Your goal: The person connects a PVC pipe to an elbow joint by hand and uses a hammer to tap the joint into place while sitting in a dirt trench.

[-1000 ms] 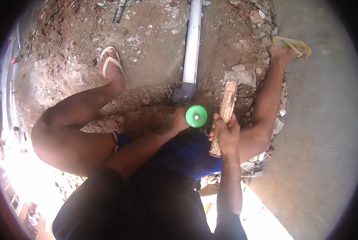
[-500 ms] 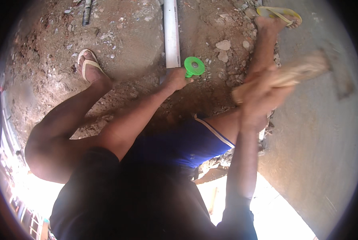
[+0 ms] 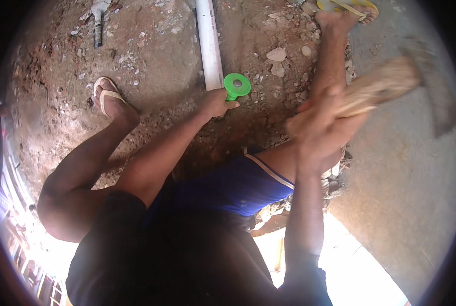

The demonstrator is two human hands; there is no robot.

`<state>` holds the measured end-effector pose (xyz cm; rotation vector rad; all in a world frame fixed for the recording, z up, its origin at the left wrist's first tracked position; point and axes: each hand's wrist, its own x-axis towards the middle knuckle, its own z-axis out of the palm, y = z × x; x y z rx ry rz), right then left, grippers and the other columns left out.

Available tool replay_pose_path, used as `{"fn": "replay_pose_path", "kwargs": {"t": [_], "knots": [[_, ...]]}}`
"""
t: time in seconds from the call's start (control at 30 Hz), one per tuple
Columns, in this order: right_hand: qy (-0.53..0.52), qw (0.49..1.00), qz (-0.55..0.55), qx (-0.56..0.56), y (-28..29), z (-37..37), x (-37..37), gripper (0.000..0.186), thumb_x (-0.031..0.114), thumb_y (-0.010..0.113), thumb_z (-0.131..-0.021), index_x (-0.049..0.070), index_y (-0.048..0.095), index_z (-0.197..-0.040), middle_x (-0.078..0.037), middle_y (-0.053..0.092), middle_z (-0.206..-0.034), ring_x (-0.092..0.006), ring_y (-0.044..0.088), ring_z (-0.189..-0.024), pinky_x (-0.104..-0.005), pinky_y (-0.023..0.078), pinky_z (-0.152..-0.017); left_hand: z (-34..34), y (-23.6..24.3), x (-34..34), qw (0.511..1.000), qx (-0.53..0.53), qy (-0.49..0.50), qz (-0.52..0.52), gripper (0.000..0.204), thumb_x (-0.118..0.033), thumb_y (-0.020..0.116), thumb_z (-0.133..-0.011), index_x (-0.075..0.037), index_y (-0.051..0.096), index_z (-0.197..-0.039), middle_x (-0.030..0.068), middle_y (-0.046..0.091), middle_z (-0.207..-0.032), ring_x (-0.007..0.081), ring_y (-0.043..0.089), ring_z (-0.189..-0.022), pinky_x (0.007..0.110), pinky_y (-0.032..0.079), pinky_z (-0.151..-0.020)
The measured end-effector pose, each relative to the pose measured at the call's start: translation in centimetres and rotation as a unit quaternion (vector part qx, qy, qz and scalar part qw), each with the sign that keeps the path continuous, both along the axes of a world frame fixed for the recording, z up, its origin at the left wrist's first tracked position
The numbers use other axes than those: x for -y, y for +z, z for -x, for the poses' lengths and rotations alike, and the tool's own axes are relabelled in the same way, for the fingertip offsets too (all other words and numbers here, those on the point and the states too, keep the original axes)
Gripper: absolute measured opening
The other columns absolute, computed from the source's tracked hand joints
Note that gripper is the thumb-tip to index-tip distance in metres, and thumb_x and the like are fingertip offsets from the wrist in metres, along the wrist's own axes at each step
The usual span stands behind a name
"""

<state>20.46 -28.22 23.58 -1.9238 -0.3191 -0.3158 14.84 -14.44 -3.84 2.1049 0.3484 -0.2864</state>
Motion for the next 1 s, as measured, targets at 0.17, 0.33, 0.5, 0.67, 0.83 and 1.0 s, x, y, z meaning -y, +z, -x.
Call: {"fn": "replay_pose_path", "kwargs": {"t": [0.17, 0.33, 0.5, 0.67, 0.83, 1.0], "knots": [[0.108, 0.794, 0.264, -0.537, -9.3, 1.2, 3.5, 0.026, 0.025, 0.067, -0.094, 0.005, 0.055, -0.105, -0.001, 0.053, -0.064, -0.0106, 0.052, -0.045, -0.0268, 0.046, -0.039, 0.5, -1.2, 0.1, 0.998, 0.055, -0.015, -0.031, 0.051, -0.036, 0.078, -0.081, -0.001, 0.06, -0.114, 0.0247, 0.066, -0.106, 0.0393, 0.064, -0.1, 0.046, 0.05, -0.086], [0.126, 0.936, 0.015, -0.33, -3.6, -1.2, 2.1, 0.027, 0.024, 0.064, -0.097, 0.003, 0.055, -0.113, -0.002, 0.059, -0.07, -0.0098, 0.055, -0.049, -0.0227, 0.047, -0.041, 0.6, -2.4, 1.8, 0.994, 0.044, 0.066, 0.08, 0.05, -0.034, 0.076, -0.083, -0.003, 0.059, -0.118, 0.023, 0.065, -0.111, 0.0389, 0.063, -0.105, 0.045, 0.049, -0.09], [0.153, 0.97, -0.165, -0.089, 3.2, -9.3, -3.5, 0.035, 0.002, 0.063, -0.089, -0.003, 0.05, -0.121, -0.012, 0.064, -0.095, -0.0191, 0.064, -0.079, -0.0322, 0.055, -0.07, 0.1, -0.3, 0.4, 0.991, 0.052, 0.075, 0.101, 0.046, -0.031, 0.077, -0.08, -0.002, 0.063, -0.113, 0.0236, 0.068, -0.104, 0.0403, 0.063, -0.104, 0.046, 0.05, -0.089], [0.167, 0.954, -0.239, -0.074, -1.7, -10.5, -6.7, 0.034, -0.004, 0.061, -0.087, -0.002, 0.05, -0.119, -0.009, 0.062, -0.093, -0.0213, 0.064, -0.08, -0.0341, 0.055, -0.074, -0.2, 0.8, 0.7, 0.998, 0.013, 0.039, 0.057, 0.045, -0.03, 0.077, -0.08, -0.005, 0.062, -0.115, 0.0212, 0.068, -0.103, 0.0366, 0.065, -0.101, 0.044, 0.051, -0.086], [0.066, 0.925, -0.209, -0.31, -11.3, -5.8, -5.8, 0.028, -0.006, 0.059, -0.084, 0.0, 0.054, -0.111, -0.008, 0.062, -0.092, -0.0186, 0.064, -0.076, -0.0335, 0.057, -0.071, -1.0, 0.6, -0.1, 0.992, 0.021, 0.03, 0.125, 0.044, -0.028, 0.078, -0.08, -0.005, 0.063, -0.114, 0.0196, 0.069, -0.099, 0.0343, 0.067, -0.095, 0.043, 0.052, -0.082], [0.129, 0.939, -0.121, -0.294, -6.6, -8.8, -4.5, 0.024, -0.001, 0.055, -0.086, -0.001, 0.056, -0.111, -0.012, 0.064, -0.091, -0.0161, 0.059, -0.062, -0.0283, 0.052, -0.055, -0.6, -0.1, 2.0, 0.991, 0.061, 0.099, 0.059, 0.028, -0.021, 0.074, -0.08, -0.003, 0.067, -0.1, 0.0191, 0.07, -0.089, 0.0354, 0.069, -0.085, 0.045, 0.055, -0.076]]}}
